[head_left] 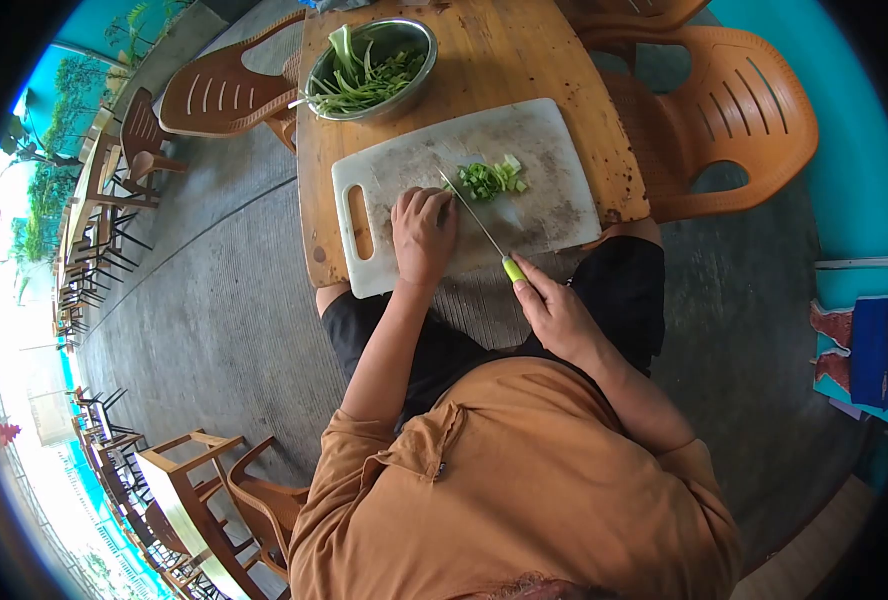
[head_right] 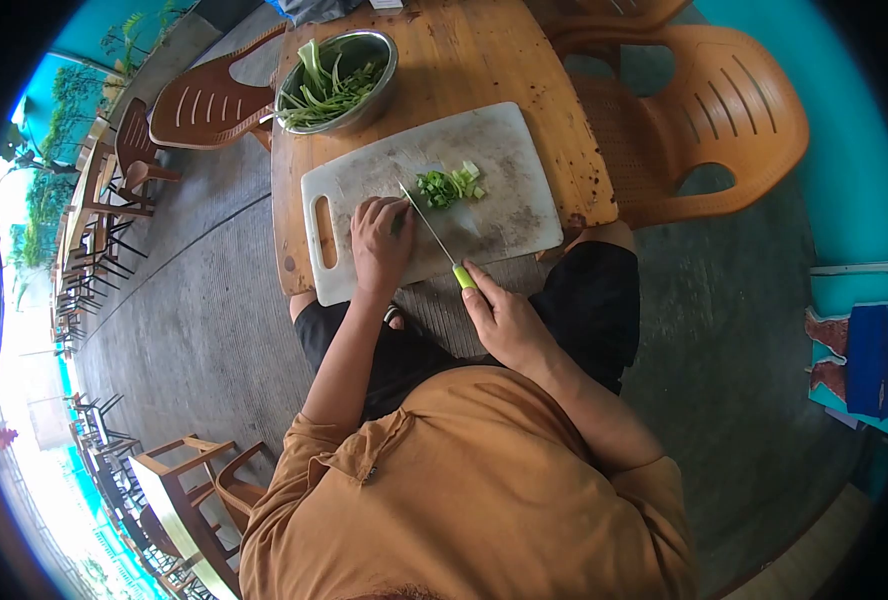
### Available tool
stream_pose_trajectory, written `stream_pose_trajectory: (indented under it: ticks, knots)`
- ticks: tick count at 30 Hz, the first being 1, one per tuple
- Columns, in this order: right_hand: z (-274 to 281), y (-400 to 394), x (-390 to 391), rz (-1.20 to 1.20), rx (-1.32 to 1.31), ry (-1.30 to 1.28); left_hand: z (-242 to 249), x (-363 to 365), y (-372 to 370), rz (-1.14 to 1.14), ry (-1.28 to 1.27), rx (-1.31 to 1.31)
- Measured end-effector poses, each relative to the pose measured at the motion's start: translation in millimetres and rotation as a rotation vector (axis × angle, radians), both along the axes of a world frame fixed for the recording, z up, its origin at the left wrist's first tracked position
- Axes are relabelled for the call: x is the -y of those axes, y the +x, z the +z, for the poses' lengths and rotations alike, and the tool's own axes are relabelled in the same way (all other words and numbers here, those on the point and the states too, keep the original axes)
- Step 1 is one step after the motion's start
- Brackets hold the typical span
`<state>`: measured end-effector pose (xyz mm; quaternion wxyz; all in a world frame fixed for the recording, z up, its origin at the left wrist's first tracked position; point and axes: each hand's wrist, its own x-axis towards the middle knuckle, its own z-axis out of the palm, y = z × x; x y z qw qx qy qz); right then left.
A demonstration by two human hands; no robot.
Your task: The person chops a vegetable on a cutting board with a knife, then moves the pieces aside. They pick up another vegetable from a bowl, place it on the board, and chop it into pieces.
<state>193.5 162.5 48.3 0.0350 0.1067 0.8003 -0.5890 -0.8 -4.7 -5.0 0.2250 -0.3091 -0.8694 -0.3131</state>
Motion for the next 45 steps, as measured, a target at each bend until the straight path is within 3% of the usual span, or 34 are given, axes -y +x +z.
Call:
stream_pose_trajectory:
  ticks: [15, 45]
  knots:
    - [21.3, 1.6, 3.8, 0.033, 0.139, 0.004, -1.2, 1.2, -2.5, 0.017, -0.026, 0.037]
    - [-3.9, -14.6, 17.9, 0.006, -0.044, 0.208, 12.5, 4.3, 5.2, 0.036, -0.054, 0.023]
